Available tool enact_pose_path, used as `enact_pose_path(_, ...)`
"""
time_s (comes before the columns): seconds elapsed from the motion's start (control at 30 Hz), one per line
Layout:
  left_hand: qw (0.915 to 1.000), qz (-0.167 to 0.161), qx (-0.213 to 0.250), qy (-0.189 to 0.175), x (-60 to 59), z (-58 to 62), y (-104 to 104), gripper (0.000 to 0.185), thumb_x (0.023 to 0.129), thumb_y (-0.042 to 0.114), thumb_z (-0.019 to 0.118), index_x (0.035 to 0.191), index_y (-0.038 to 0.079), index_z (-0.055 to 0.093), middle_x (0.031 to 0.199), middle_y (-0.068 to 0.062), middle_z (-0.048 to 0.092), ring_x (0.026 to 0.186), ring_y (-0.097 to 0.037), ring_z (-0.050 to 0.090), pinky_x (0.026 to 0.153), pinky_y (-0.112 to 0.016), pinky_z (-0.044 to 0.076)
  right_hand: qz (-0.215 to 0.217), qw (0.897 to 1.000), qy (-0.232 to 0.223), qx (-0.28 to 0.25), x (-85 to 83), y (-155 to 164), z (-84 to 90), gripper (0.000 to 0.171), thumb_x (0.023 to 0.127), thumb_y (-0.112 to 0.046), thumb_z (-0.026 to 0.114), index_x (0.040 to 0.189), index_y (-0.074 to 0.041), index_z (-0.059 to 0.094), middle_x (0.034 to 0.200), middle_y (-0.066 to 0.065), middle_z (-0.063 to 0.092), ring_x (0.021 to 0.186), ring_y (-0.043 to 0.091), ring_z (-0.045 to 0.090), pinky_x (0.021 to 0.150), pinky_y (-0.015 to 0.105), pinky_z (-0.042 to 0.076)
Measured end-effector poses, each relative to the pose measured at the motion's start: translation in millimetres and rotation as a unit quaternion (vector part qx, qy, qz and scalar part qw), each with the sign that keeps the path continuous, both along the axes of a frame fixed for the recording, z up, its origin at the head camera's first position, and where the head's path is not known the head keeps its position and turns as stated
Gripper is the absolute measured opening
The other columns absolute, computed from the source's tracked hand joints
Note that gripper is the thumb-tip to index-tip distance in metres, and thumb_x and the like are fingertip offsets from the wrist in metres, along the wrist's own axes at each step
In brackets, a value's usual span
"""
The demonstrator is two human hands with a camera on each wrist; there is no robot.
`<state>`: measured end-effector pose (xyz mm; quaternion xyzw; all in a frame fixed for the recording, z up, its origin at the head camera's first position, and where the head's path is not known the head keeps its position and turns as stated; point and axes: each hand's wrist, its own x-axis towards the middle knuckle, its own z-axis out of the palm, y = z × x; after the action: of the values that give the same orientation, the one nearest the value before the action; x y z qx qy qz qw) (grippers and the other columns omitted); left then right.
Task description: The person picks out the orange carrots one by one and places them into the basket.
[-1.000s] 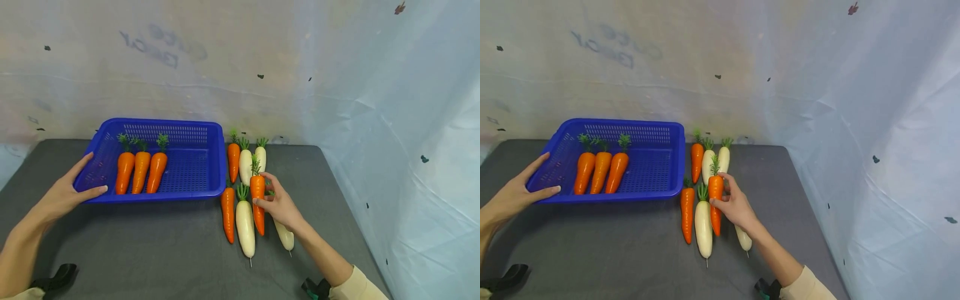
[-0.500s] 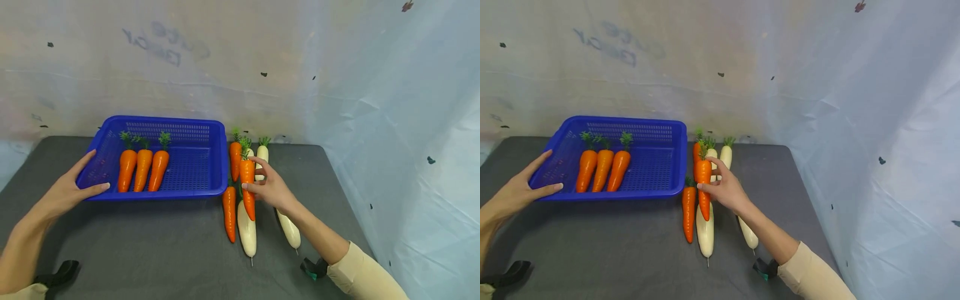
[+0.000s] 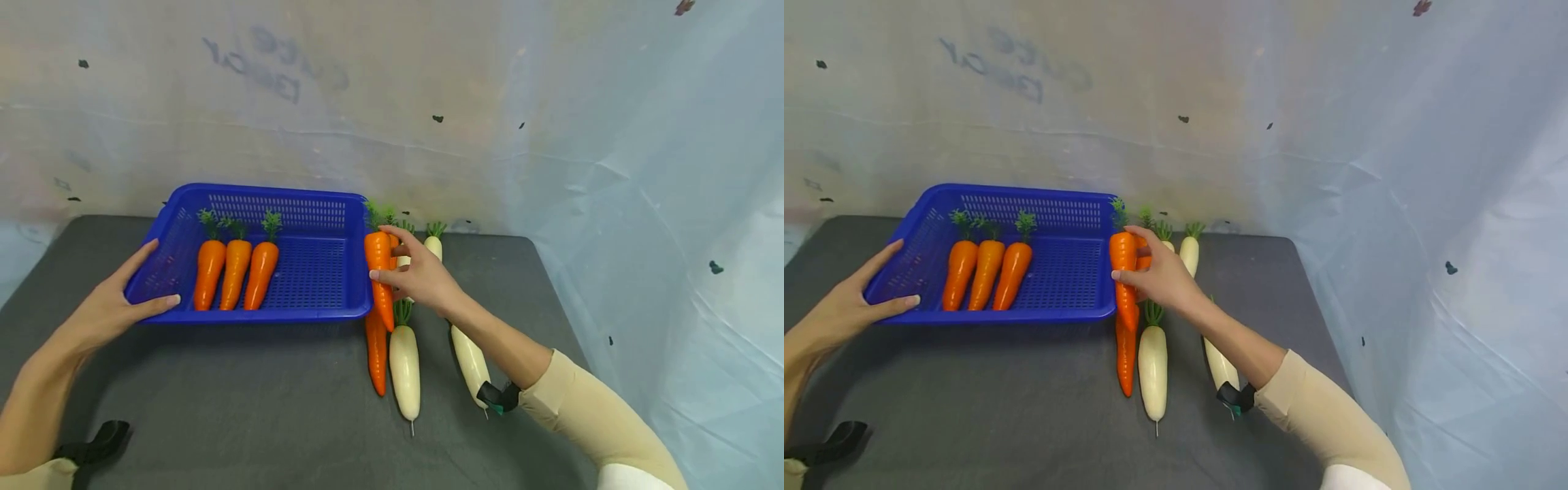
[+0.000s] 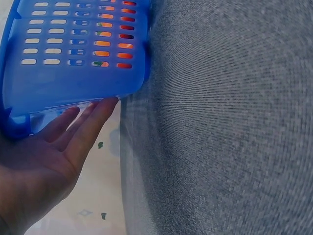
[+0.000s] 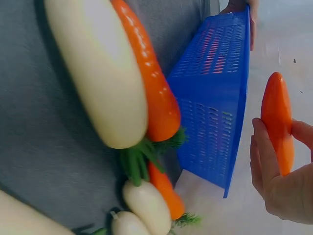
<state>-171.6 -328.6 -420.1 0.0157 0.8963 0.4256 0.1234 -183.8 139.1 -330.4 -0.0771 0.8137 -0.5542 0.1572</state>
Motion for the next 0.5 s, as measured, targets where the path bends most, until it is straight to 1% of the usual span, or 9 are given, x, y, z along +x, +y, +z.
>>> enact_pose_path(0.1,1.0000,-0.001,-0.004,0.003,1.0,1.3,-0.5,0.101,0.095,0.041,0.065,0.155,0.040,-0.017,0.158,-0.034,-0.012,0.131,-0.070,0.012,0.096,-0.084,0.013,0.011,1.000,0.005,0.007,-8.7,-10.8,2.9,0.075,0.091,-0.019,0.074,0.152,-0.035,0.034,0.133,0.011,0.051,0.091,0.026,0.071,0.065,0.047,0.061)
enact_pose_path(0.2,1.0000,-0.003,-0.003,0.008,1.4,2.8,0.0,0.101,0.095,0.040,0.066,0.155,0.041,-0.015,0.160,-0.032,-0.012,0.132,-0.069,0.011,0.096,-0.084,0.013,0.021,1.000,0.014,0.015,-16.5,-21.7,4.2,0.075,0.091,-0.021,0.075,0.152,-0.034,0.034,0.133,0.011,0.053,0.087,0.026,0.071,0.064,0.042,0.062)
enact_pose_path(0.33,1.0000,-0.003,0.003,0.007,1.8,3.7,2.1,0.101,0.094,0.041,0.066,0.154,0.044,-0.014,0.160,-0.031,-0.012,0.134,-0.069,0.009,0.096,-0.085,0.013,0.036,0.999,0.011,0.010,-26.2,-35.2,2.4,0.077,0.091,-0.020,0.074,0.154,-0.035,0.032,0.136,0.013,0.052,0.090,0.024,0.071,0.066,0.041,0.062)
enact_pose_path(0.5,1.0000,0.001,0.008,0.005,3.8,3.4,1.8,0.100,0.094,0.040,0.066,0.154,0.044,-0.014,0.160,-0.031,-0.012,0.133,-0.069,0.011,0.096,-0.085,0.014,0.051,0.998,0.018,0.019,-39.6,-51.0,-1.6,0.077,0.092,-0.021,0.073,0.155,-0.037,0.031,0.137,0.015,0.050,0.089,0.025,0.071,0.065,0.040,0.062)
